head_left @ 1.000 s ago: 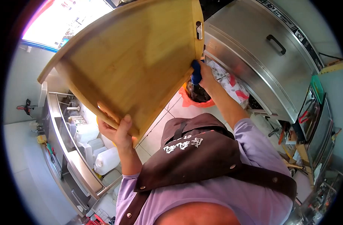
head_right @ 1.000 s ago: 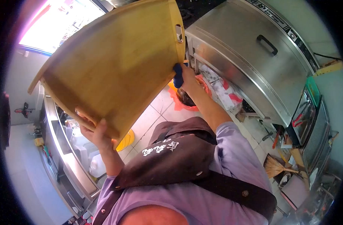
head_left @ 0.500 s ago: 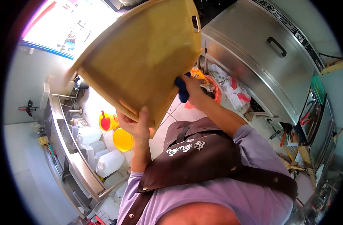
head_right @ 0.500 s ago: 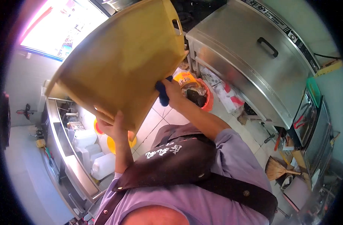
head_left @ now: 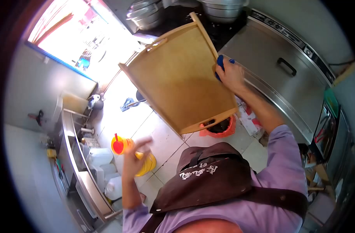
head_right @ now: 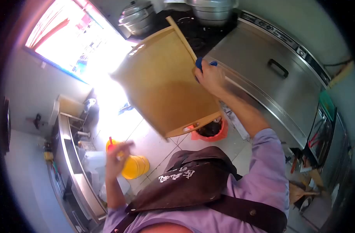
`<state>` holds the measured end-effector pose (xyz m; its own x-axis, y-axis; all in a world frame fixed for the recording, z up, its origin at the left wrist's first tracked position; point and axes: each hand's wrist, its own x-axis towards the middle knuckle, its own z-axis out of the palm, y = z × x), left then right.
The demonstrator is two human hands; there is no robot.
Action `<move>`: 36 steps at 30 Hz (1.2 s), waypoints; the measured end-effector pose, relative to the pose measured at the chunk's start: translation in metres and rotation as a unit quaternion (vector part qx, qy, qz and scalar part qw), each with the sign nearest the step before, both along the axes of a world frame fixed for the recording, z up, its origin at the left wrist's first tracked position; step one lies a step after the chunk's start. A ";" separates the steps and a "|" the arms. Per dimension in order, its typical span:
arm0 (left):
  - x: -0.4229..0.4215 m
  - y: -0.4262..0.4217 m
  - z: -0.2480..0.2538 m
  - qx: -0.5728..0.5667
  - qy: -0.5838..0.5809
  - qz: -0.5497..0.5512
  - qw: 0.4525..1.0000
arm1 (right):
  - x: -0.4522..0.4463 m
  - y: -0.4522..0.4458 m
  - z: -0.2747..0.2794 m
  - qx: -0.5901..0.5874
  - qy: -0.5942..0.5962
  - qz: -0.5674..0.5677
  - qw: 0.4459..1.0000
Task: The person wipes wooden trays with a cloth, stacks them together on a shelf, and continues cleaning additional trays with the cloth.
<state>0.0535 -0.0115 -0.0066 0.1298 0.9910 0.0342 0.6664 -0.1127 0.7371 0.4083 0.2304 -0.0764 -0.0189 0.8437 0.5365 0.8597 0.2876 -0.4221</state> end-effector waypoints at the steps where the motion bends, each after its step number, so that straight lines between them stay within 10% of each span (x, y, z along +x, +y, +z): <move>1: -0.001 0.022 0.010 0.068 0.033 0.055 0.996 | -0.002 -0.001 0.007 0.012 -0.022 0.033 0.999; 5: -0.015 0.105 -0.007 0.188 0.056 0.150 0.969 | -0.015 -0.006 0.026 0.127 -0.118 0.172 0.970; 9: -0.007 0.137 -0.006 -0.093 -0.086 -0.058 0.990 | -0.019 -0.014 0.048 0.164 -0.204 0.254 0.931; 12: 0.014 0.119 -0.018 -0.121 -0.183 -0.004 0.976 | -0.009 -0.004 0.045 0.126 -0.195 0.282 0.931; 22: 0.057 0.097 -0.015 -0.139 -0.409 0.135 0.892 | 0.023 0.029 0.002 -0.088 0.228 0.148 0.958; 27: 0.073 0.102 -0.028 -0.181 -0.454 0.150 0.860 | -0.068 -0.033 0.055 -0.124 0.334 0.293 0.887; 32: 0.098 0.090 -0.021 -0.157 -0.428 0.163 0.875 | -0.117 -0.045 0.010 0.163 -0.027 0.314 0.935; 36: 0.088 0.083 -0.025 -0.149 -0.449 0.163 0.866 | -0.090 -0.025 -0.013 0.162 -0.044 0.264 0.950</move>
